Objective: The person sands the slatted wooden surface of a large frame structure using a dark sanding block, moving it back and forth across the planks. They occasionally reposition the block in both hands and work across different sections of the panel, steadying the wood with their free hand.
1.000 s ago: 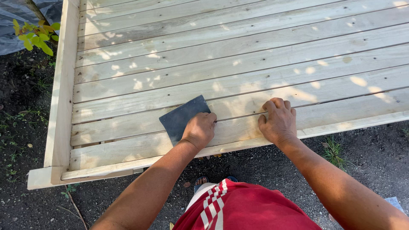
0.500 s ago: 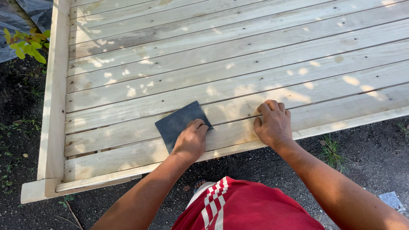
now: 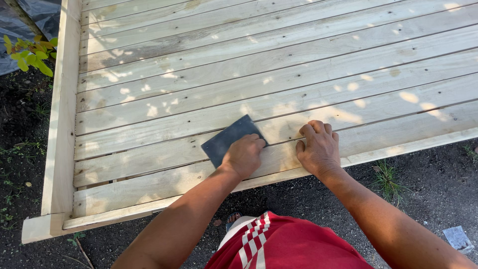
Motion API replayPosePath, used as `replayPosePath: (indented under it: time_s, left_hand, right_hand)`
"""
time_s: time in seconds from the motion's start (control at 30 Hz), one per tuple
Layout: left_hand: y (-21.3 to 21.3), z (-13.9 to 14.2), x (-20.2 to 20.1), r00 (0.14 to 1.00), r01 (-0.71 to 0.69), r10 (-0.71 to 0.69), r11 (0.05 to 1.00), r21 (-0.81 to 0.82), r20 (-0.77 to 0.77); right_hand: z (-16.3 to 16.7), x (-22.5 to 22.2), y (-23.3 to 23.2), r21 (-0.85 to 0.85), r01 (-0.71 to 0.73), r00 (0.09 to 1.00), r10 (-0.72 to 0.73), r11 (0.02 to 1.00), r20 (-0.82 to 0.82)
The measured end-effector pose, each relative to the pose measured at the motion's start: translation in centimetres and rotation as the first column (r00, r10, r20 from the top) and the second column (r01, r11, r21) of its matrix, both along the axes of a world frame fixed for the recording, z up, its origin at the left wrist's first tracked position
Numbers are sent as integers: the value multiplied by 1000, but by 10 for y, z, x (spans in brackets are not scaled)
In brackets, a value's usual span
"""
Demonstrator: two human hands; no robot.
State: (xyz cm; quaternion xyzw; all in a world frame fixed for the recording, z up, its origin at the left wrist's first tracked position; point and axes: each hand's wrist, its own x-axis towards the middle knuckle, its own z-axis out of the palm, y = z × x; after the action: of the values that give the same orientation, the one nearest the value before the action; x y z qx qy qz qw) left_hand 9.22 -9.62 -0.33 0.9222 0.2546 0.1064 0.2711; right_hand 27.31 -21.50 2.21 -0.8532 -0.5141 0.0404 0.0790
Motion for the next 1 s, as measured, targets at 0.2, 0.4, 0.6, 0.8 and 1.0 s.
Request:
replayPosePath:
  time_s: [0.2,0.4,0.6,0.8,1.0]
  left_hand:
    - [-3,-2,16,968,246,-250,948,204,-6]
    - [27,-17,-69,974,138,-106,978,155,-199]
    - [8,-34,3,949,210,-261,942,264,176]
    - [-19,-22,89,968,173,-200,969,176,150]
    - [24,-21,-53,986,95,-78,989,111,-145]
  right_hand:
    - [2,-4,1,20,-2,1000,1,1000,15]
    - [-5,-2,3,12,1,1000,-1,1000,10]
    - [-26,5,-3,348,-21,999,32,937,-27]
    - [-43,15,-5,494,97,989,-27,864,-147]
    - [-44,15,0,382,59,996,-27,922,-88]
